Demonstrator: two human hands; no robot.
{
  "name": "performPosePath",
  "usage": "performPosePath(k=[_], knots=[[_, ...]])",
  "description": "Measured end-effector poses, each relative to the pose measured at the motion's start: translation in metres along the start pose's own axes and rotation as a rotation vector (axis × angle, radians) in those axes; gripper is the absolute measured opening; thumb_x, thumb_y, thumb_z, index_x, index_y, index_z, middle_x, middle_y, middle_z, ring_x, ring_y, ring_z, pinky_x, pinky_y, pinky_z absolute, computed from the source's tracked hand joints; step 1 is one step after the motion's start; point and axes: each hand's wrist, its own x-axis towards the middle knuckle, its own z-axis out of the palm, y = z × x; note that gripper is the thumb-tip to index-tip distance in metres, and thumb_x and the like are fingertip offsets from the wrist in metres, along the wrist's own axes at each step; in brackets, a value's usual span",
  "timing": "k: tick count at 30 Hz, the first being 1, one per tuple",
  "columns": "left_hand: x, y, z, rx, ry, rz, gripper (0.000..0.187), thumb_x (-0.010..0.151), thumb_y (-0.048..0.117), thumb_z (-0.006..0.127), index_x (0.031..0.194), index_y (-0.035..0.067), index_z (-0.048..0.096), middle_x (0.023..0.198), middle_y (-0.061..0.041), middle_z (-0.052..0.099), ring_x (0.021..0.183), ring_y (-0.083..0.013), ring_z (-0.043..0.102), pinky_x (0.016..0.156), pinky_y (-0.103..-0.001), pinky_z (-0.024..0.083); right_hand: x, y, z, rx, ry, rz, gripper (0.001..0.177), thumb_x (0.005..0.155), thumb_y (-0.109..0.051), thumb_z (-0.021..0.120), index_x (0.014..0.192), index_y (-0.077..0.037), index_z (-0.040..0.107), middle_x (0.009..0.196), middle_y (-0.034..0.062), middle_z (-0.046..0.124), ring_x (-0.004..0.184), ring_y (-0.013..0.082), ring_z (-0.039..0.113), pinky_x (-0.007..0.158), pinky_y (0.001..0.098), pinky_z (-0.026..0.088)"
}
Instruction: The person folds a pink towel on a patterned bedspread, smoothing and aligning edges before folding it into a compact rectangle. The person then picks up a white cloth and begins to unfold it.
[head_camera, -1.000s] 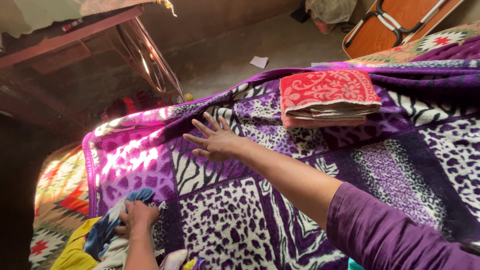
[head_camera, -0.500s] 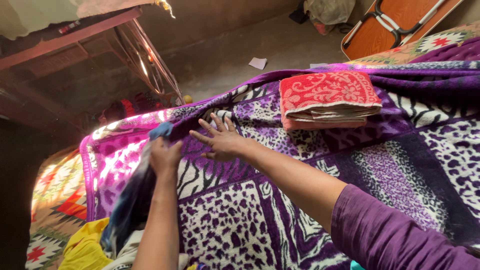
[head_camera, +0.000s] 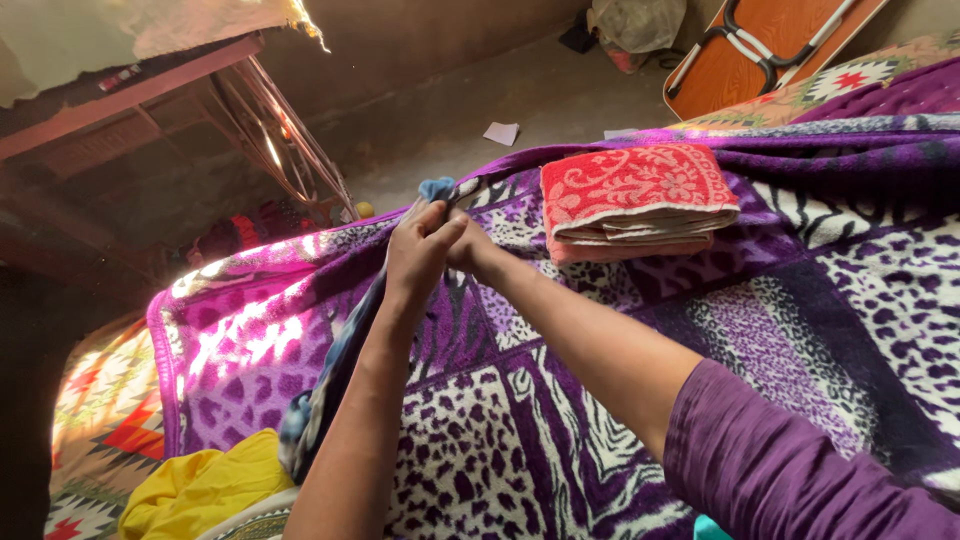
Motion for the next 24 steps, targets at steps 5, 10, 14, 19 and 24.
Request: performPosePath(k=[5, 10, 14, 19, 24], knots=[[-0.004, 0.01, -0.003, 0.029, -0.031, 0.184, 0.045, 0.088, 0.028, 0.074, 0.118, -0.002, 0.063, 0.107, -0.01, 0.065, 0.099, -0.0171, 0.063, 0.09, -0.03, 0.052, 0.007, 0.015, -0.021, 0.534, 0.129, 0.383, 0.029, 0.098, -0.031, 0.047, 0.104, -0.01, 0.066, 0.087, 0.0025, 0.066, 0.07, 0.0132, 0.062, 0.058, 0.0258, 0.051], [-0.012, 0.016, -0.01, 0.292, 0.065, 0.205, 0.064, 0.092, 0.036, 0.078, 0.142, 0.002, 0.055, 0.122, -0.023, 0.068, 0.108, -0.0315, 0.07, 0.092, -0.042, 0.055, -0.002, -0.02, -0.021, 0.34, 0.152, 0.305, 0.027, 0.102, -0.03, 0.049, 0.098, -0.009, 0.066, 0.077, 0.006, 0.061, 0.056, 0.0161, 0.054, 0.045, 0.0282, 0.041], [-0.022, 0.001, -0.034, 0.343, -0.087, 0.014, 0.071, 0.083, 0.034, 0.078, 0.146, 0.013, 0.054, 0.116, -0.019, 0.073, 0.096, -0.0288, 0.077, 0.088, -0.04, 0.061, 0.001, -0.053, -0.025, 0.129, 0.322, 0.2, 0.023, 0.09, 0.001, 0.051, 0.105, -0.003, 0.068, 0.092, 0.0087, 0.072, 0.075, 0.0169, 0.071, 0.059, 0.029, 0.058], [-0.052, -0.064, -0.086, 0.606, -0.337, -0.288, 0.059, 0.071, 0.027, 0.084, 0.126, 0.014, 0.068, 0.105, -0.014, 0.078, 0.096, -0.0265, 0.073, 0.089, -0.042, 0.054, 0.01, -0.083, -0.059, 0.301, 0.449, 0.116, 0.032, 0.085, 0.011, 0.043, 0.107, 0.0, 0.064, 0.096, 0.011, 0.072, 0.076, 0.0219, 0.074, 0.059, 0.0371, 0.066], [-0.076, -0.14, -0.13, 0.56, -0.422, -0.504, 0.057, 0.065, 0.028, 0.087, 0.117, 0.011, 0.073, 0.103, -0.013, 0.081, 0.094, -0.025, 0.076, 0.089, -0.038, 0.055, 0.009, -0.088, -0.092, 0.282, 0.608, 0.116, 0.024, 0.093, 0.002, 0.043, 0.107, -0.004, 0.061, 0.093, 0.0094, 0.071, 0.075, 0.0206, 0.072, 0.057, 0.0362, 0.065]])
